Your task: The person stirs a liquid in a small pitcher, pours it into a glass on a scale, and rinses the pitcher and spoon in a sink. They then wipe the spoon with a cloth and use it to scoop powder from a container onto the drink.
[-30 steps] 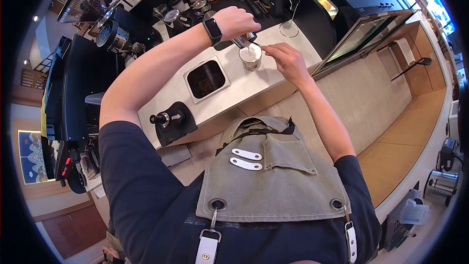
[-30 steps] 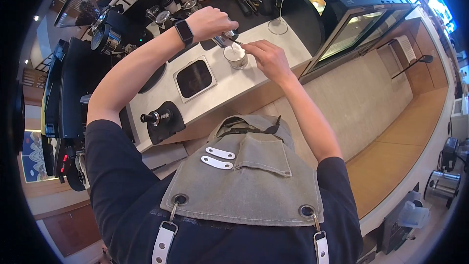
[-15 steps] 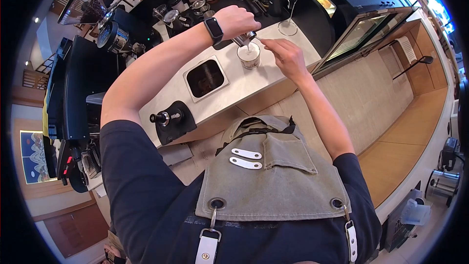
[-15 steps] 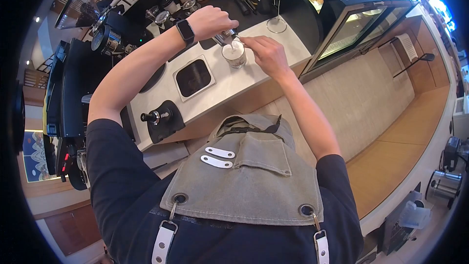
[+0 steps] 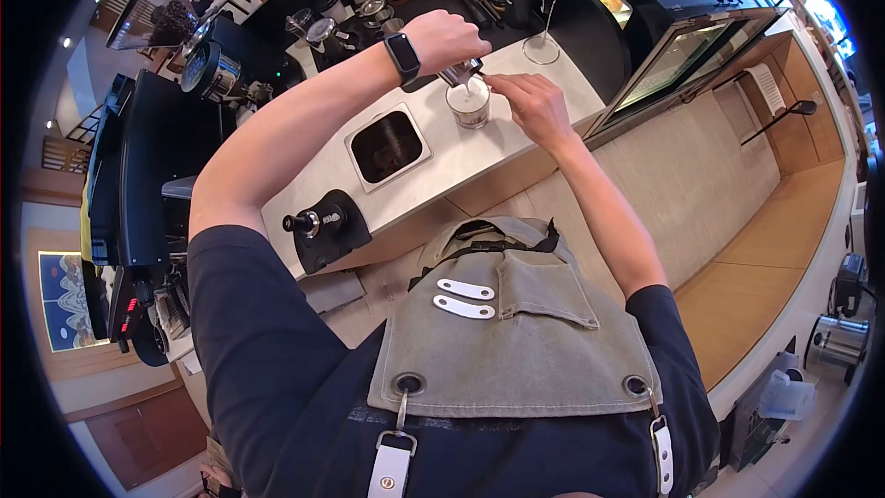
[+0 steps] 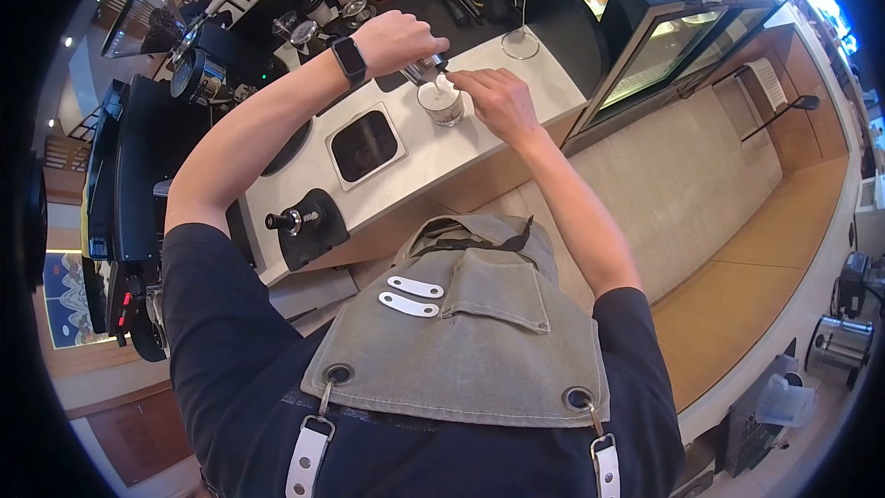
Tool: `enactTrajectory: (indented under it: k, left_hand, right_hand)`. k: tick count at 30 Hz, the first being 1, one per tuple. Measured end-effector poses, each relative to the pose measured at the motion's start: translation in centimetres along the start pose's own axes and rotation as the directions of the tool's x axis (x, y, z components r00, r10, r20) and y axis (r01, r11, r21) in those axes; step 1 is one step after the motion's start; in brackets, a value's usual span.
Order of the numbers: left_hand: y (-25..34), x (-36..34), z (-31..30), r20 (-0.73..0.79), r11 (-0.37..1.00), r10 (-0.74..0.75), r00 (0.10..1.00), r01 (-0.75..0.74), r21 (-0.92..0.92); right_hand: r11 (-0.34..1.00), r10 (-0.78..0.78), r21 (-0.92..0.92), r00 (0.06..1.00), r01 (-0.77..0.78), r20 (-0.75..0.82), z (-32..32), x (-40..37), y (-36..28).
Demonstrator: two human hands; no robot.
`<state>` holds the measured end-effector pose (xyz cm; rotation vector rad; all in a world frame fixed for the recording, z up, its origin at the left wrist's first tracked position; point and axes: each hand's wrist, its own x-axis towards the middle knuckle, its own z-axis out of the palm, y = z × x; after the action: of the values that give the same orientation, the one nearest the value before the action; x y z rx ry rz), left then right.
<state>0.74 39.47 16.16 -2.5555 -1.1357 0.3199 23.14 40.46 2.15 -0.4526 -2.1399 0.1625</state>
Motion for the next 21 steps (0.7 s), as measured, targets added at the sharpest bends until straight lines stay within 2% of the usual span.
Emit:
enactTrajectory:
  k: [5, 8, 10, 13, 21]
  left_hand:
    - [0.1, -0.1, 0.3, 0.039, 1.0, 0.011, 0.999, -0.011, 0.005]
    - [-0.1, -0.3, 0.8, -0.01, 1.0, 0.031, 0.999, -0.031, -0.002]
    - [0.2, -0.2, 0.2, 0.017, 1.0, 0.014, 1.0, -0.013, -0.007]
    - [0.3, -0.3, -0.8, 0.019, 1.0, 0.008, 1.0, -0.007, -0.018]
    - [0.0, -0.8, -0.2, 0.007, 0.998, -0.04, 0.999, 0.041, -0.056]
  right_hand:
    - [0.997, 0.071, 0.015, 0.996, -0.072, 0.047, -1.5, -2.9, -0.6]
    - [0.998, 0.063, 0.024, 0.998, -0.063, 0.006, -1.8, -2.3, -0.6]
    - [0.999, 0.041, 0.016, 0.998, -0.04, -0.043, -1.2, -1.0, -0.5]
    - [1.0, 0.024, 0.001, 1.0, -0.024, -0.011, 0.0, 0.3, -0.1]
    - [0.994, 0.104, 0.021, 0.995, -0.104, 0.007, -1.9, -3.1, -1.0]
